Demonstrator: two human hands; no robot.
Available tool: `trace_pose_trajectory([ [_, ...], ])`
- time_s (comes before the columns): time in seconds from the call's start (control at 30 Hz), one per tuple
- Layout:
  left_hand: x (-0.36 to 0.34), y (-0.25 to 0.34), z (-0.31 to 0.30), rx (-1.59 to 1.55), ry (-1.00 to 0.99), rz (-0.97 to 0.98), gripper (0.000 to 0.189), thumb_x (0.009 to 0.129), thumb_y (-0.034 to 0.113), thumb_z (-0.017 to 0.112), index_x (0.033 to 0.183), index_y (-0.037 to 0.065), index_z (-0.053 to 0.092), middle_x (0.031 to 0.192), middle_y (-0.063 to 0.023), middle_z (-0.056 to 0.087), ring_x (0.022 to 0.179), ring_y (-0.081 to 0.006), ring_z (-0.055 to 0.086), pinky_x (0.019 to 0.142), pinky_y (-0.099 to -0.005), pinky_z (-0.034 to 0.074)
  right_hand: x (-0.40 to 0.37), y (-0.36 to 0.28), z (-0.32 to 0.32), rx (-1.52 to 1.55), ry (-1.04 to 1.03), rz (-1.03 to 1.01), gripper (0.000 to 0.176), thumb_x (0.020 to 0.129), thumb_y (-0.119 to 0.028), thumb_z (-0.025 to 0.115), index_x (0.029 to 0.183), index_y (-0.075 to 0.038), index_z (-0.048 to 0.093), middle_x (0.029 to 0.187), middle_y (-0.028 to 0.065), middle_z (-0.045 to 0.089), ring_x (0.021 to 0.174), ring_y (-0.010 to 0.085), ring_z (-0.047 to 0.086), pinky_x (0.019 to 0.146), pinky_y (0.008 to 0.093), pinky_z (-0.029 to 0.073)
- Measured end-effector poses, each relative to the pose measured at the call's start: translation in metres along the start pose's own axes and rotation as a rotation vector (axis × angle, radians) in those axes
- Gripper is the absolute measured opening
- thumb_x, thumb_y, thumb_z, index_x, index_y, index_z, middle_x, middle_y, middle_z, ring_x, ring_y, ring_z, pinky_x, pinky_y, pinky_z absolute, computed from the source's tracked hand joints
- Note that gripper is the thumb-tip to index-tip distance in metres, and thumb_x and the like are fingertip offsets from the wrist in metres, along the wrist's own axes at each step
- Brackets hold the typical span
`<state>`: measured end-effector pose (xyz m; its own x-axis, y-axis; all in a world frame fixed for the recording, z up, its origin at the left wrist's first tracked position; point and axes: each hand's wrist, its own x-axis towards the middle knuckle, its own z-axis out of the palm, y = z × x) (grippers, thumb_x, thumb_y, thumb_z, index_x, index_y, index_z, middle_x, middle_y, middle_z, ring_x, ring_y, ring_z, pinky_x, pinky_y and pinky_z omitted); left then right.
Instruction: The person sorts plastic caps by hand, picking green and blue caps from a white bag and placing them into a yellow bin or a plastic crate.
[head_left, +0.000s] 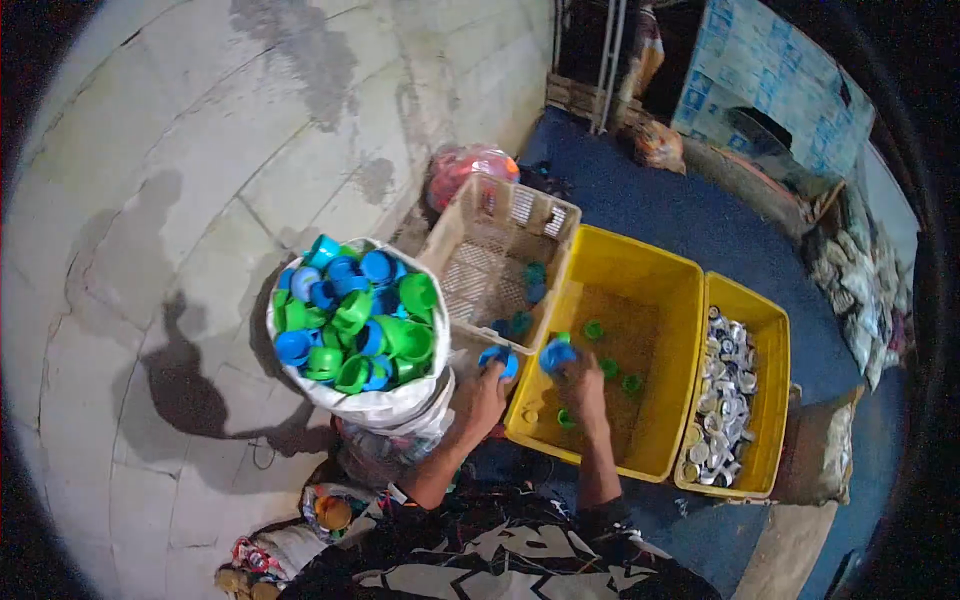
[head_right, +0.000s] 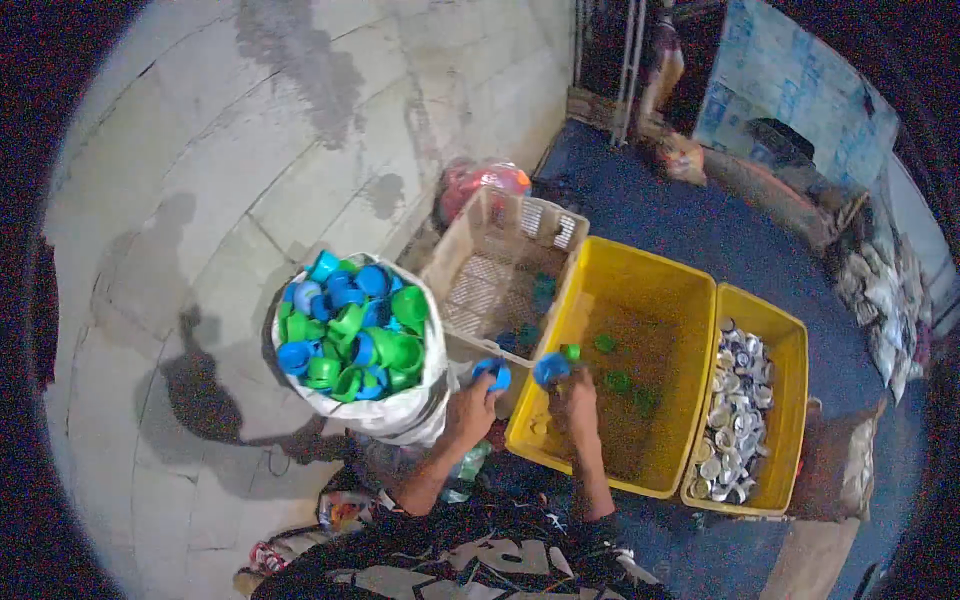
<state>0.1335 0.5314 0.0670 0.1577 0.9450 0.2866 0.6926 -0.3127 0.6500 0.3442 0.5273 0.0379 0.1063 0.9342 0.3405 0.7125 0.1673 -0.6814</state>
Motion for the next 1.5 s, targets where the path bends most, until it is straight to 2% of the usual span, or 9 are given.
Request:
trace_pose_trajectory([
  [0.1,-0.013,0.003,0.019,0.086,-0.302,-0.099,0.015,0.083,0.010,0.065,0.097,0.006,0.063,0.087,-0.0233,0.064,0.080,-0.0434,0.062,0.069,-0.0523,0.049,-0.041,0.001,0.000,0.031,-0.032,0.098,0.018,0.074,-0.007,0.072,0.090,0.000,0.069,0.114,0.0269,0.058,0.100,0.0441,0.058,0.086,0.0473,0.050],
  [0.33,0.035,-0.005,0.037,0.081,-0.073,0.065,0.016,0.082,0.008,0.064,0.097,0.004,0.063,0.086,-0.0223,0.064,0.083,-0.0439,0.062,0.070,-0.0518,0.050,0.000,0.027,0.028,-0.033,-0.046,-0.052,0.023,0.076,-0.008,0.072,0.098,-0.002,0.068,0.110,0.0229,0.061,0.102,0.0413,0.059,0.091,0.0465,0.049],
  [0.5,0.104,-0.019,0.037,0.208,0.194,0.141,0.048,0.079,0.004,0.066,0.125,-0.002,0.055,0.130,-0.0311,0.051,0.115,-0.0445,0.054,0.095,-0.0465,0.047,0.083,-0.012,0.024,0.099,0.072,-0.004,0.038,0.075,-0.004,0.072,0.112,-0.003,0.063,0.127,0.0269,0.054,0.115,0.0446,0.054,0.099,0.0467,0.046],
  [0.6,0.095,-0.015,0.027,0.229,0.155,0.088,0.055,0.075,-0.004,0.066,0.126,-0.012,0.046,0.144,-0.0296,0.035,0.113,-0.0433,0.054,0.093,-0.0456,0.047,0.089,-0.007,0.033,0.138,0.080,-0.042,0.040,0.075,-0.004,0.072,0.114,-0.004,0.062,0.129,0.0284,0.053,0.119,0.0442,0.053,0.099,0.0470,0.046],
  [0.73,0.059,0.000,0.003,0.086,-0.027,-0.065,0.020,0.084,0.006,0.063,0.102,-0.003,0.063,0.104,-0.0252,0.064,0.094,-0.0413,0.063,0.076,-0.0477,0.051,0.065,0.012,0.059,0.103,0.006,0.012,0.038,0.074,-0.002,0.072,0.111,-0.003,0.063,0.121,0.0272,0.057,0.112,0.0442,0.056,0.093,0.0473,0.049],
  [0.77,0.049,-0.004,0.005,0.051,0.040,-0.034,0.013,0.087,0.013,0.062,0.082,0.001,0.064,0.077,-0.0210,0.064,0.078,-0.0410,0.064,0.067,-0.0477,0.051,0.057,0.015,0.062,0.067,0.009,-0.012,0.037,0.073,-0.001,0.073,0.109,-0.003,0.063,0.119,0.0266,0.059,0.110,0.0435,0.058,0.091,0.0468,0.049],
  [1.17,-0.033,0.007,-0.096,-0.197,0.078,-0.141,0.026,0.085,0.017,0.071,0.068,0.001,0.059,0.067,-0.0155,0.059,0.064,-0.0345,0.060,0.057,-0.0411,0.046,0.026,-0.042,0.074,0.140,-0.069,-0.096,0.025,0.071,0.001,0.065,0.096,-0.002,0.067,0.094,0.0196,0.066,0.085,0.0392,0.065,0.075,0.0424,0.053],
  [1.27,-0.045,0.012,-0.150,-0.077,0.300,0.095,0.021,0.083,0.014,0.072,0.071,0.001,0.061,0.068,-0.0144,0.060,0.064,-0.0338,0.060,0.057,-0.0409,0.046,0.032,-0.056,0.079,0.218,-0.067,-0.089,0.026,0.070,0.001,0.064,0.096,-0.002,0.067,0.086,0.0183,0.065,0.079,0.0381,0.065,0.071,0.0418,0.053],
  [1.5,-0.060,-0.029,-0.248,0.183,0.482,-0.012,0.018,0.075,0.010,0.078,0.090,0.005,0.068,0.088,-0.0113,0.065,0.083,-0.0319,0.062,0.075,-0.0401,0.050,0.050,-0.114,0.056,0.111,-0.073,-0.074,0.017,0.079,-0.006,0.069,0.094,-0.002,0.066,0.083,0.0172,0.064,0.075,0.0362,0.064,0.066,0.0414,0.051],
])
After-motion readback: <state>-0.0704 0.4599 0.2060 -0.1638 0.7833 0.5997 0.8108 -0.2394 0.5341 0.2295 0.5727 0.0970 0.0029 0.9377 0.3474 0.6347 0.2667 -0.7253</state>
